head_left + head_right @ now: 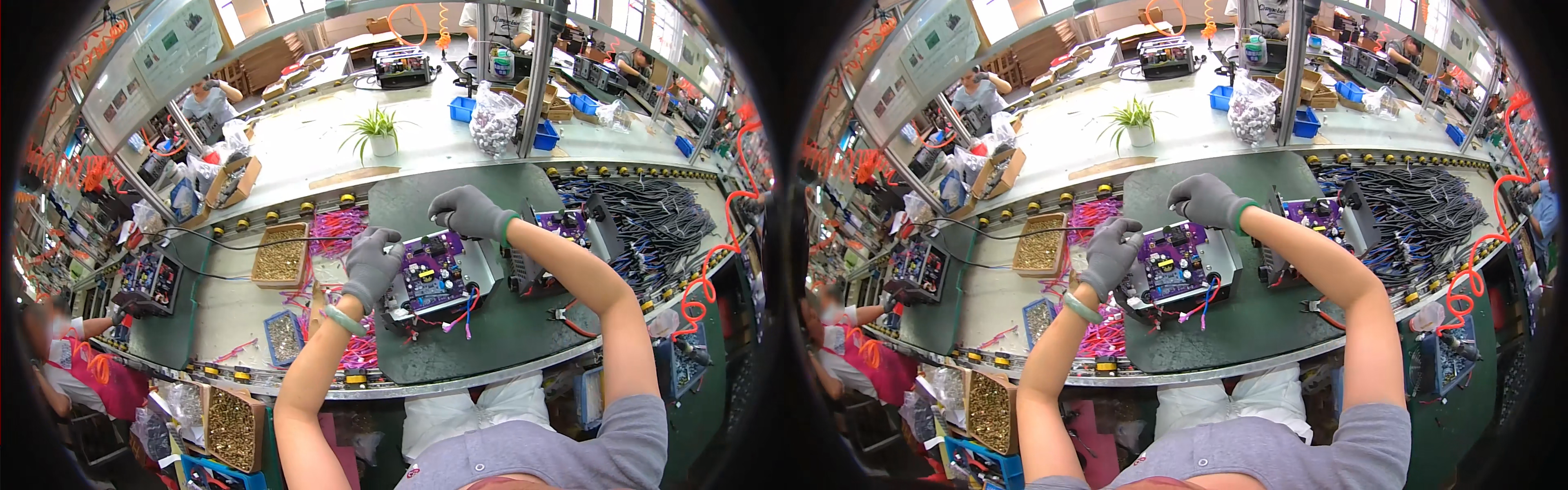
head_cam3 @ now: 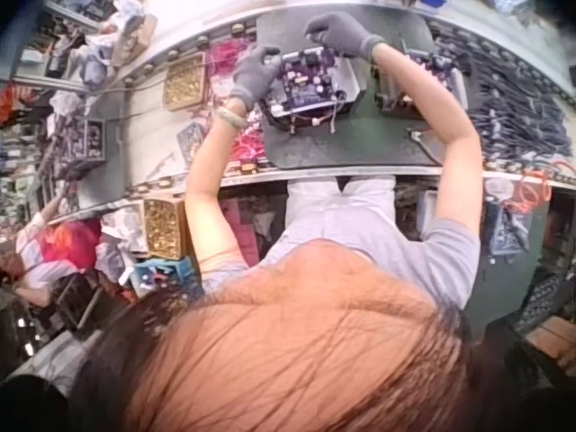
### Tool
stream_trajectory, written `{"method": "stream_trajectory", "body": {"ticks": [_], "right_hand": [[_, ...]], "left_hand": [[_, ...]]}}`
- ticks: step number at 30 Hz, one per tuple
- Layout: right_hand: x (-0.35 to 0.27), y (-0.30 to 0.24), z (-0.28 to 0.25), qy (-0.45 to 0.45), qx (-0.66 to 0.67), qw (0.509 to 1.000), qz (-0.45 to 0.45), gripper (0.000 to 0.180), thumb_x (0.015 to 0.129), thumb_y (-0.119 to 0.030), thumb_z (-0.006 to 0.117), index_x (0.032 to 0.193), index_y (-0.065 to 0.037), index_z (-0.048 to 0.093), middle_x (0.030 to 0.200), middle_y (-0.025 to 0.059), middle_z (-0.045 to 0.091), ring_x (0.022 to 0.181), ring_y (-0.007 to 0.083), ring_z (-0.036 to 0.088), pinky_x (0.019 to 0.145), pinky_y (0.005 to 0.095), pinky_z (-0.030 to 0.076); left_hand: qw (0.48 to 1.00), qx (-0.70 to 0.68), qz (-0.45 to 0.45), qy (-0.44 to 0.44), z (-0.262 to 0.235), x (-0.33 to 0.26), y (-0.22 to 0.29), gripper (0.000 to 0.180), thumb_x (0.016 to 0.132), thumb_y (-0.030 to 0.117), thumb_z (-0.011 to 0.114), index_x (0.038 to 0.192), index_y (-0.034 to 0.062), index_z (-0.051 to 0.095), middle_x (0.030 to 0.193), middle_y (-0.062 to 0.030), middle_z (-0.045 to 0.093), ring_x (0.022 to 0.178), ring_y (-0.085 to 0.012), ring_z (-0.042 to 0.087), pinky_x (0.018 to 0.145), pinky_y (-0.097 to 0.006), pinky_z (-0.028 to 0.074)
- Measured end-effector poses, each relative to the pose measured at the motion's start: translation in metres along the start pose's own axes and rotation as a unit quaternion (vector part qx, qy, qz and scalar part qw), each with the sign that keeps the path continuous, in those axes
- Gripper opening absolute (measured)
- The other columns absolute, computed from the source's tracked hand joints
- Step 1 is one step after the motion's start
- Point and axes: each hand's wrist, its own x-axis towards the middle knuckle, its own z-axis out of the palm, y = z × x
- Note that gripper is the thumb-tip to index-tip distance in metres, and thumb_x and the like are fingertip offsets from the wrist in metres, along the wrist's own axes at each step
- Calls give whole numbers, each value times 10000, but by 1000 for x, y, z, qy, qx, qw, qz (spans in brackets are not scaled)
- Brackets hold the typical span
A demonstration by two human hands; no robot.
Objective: The person assembles electronic components on a workbench, using a soldering iron to secure connections on a circuit board. They handle various wires and connectors, organizing them and attaching them to the board while wearing gloves.
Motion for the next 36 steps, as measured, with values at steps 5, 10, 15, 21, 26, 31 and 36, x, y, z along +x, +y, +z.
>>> {"method": "stream_trajectory", "body": {"ticks": [5,10,15,21,26,31,36], "right_hand": [[-12,9,-3,11,-2,1000,-6,208,840,-96,598,1006,-74,720,873,140,719,810,290,689,783,381,538],[-1,-6,-5,-57,-240,969,0,156,810,-156,613,923,-110,710,888,121,723,820,310,690,763,432,533],[15,-25,-7,-175,-353,917,62,212,773,-193,636,931,-128,761,935,133,737,895,316,710,792,437,545],[28,-31,-8,-216,-352,907,89,250,766,-181,624,955,-100,766,952,159,735,897,340,709,795,441,544],[25,-34,-7,-223,-346,905,105,288,773,-217,639,989,-72,761,993,179,734,930,342,711,819,447,542],[29,-42,5,-224,-395,884,106,289,770,-215,646,986,-59,758,991,188,734,922,344,717,805,456,554],[17,-29,5,-202,-357,908,86,289,795,-166,644,1045,-50,733,986,177,729,916,339,718,781,448,564]], "left_hand": [[999,-40,11,8,0,-1,4,202,878,242,659,972,84,742,1012,-93,680,1010,-276,614,912,-381,482],[998,-57,0,12,4,1,-1,179,858,258,667,929,122,759,1003,-93,680,1078,-290,598,938,-400,480],[998,-67,6,18,4,-1,0,189,879,215,672,967,62,738,958,-95,682,949,-251,635,871,-358,495],[996,-78,32,35,4,0,-5,169,881,187,669,951,44,727,940,-96,675,919,-237,639,836,-354,494],[994,-107,-8,-6,-1,-2,1,179,876,229,663,947,87,747,1001,-72,682,1024,-249,609,914,-372,476],[995,-97,2,2,3,-2,0,172,874,223,666,945,88,746,995,-76,682,992,-254,621,910,-375,477],[997,-78,-20,-20,0,2,0,183,873,255,674,948,107,750,1023,-69,683,1050,-251,606,914,-366,479]]}}
